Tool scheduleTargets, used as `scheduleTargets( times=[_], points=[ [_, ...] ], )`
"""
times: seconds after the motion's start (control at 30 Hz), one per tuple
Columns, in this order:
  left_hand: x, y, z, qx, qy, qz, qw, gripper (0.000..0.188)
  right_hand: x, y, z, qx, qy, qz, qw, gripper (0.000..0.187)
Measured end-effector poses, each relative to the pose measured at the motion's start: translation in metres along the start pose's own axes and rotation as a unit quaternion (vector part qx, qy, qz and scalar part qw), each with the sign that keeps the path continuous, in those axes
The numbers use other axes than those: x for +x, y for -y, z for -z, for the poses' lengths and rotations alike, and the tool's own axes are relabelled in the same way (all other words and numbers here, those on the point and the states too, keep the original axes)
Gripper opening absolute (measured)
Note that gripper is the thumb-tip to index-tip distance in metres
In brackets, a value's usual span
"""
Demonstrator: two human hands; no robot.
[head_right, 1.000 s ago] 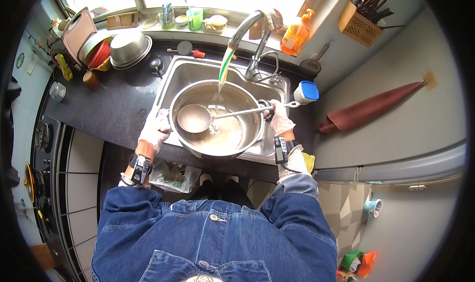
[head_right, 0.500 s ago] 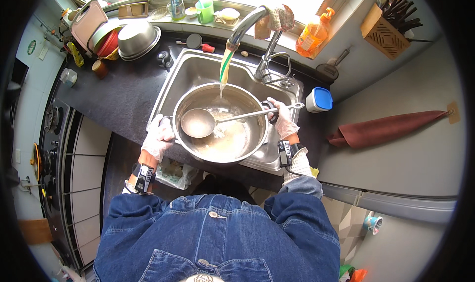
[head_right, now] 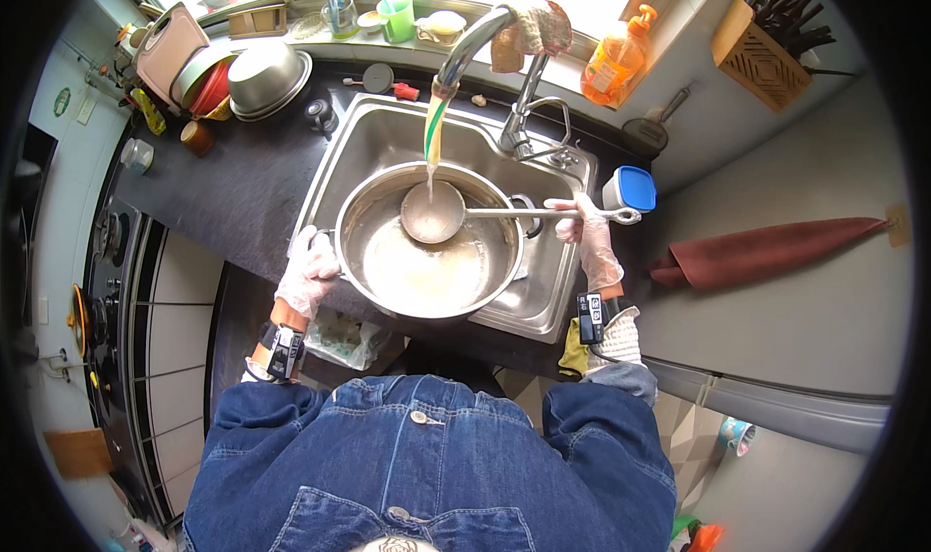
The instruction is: The person washes a green bowl and a metal pot in a kitchen sink using a sponge and running water. The bowl is rinsed and placed in a dish rack. The pot is scrubbed and rinsed under the tap.
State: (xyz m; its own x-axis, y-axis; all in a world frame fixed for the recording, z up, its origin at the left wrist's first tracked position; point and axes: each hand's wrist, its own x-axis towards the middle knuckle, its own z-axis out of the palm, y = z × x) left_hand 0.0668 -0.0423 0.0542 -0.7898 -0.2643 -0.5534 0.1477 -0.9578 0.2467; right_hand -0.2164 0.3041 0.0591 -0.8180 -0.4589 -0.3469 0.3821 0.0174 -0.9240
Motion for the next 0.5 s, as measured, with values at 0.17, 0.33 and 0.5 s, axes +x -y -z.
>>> scheduleTargets(
  times=[0.17, 0.33, 0.5],
  points=[
    [0.003, -0.001, -0.004, -0.031, 0.001, 0.018, 0.999, 0.039, -0.007, -0.012, -0.007, 0.034, 0.002, 0.004, 0.999, 0.05],
    [0.0, -0.002, -0.01, -0.009, -0.009, 0.008, 1.0, 0.042, -0.005, -0.022, -0.015, -0.051, 0.001, -0.012, 0.999, 0.047],
    [-0.005, -0.002, -0.013, -0.002, -0.013, 0.006, 1.0, 0.044, -0.001, -0.029, -0.026, -0.047, -0.008, 0.016, 0.999, 0.045]
  ],
)
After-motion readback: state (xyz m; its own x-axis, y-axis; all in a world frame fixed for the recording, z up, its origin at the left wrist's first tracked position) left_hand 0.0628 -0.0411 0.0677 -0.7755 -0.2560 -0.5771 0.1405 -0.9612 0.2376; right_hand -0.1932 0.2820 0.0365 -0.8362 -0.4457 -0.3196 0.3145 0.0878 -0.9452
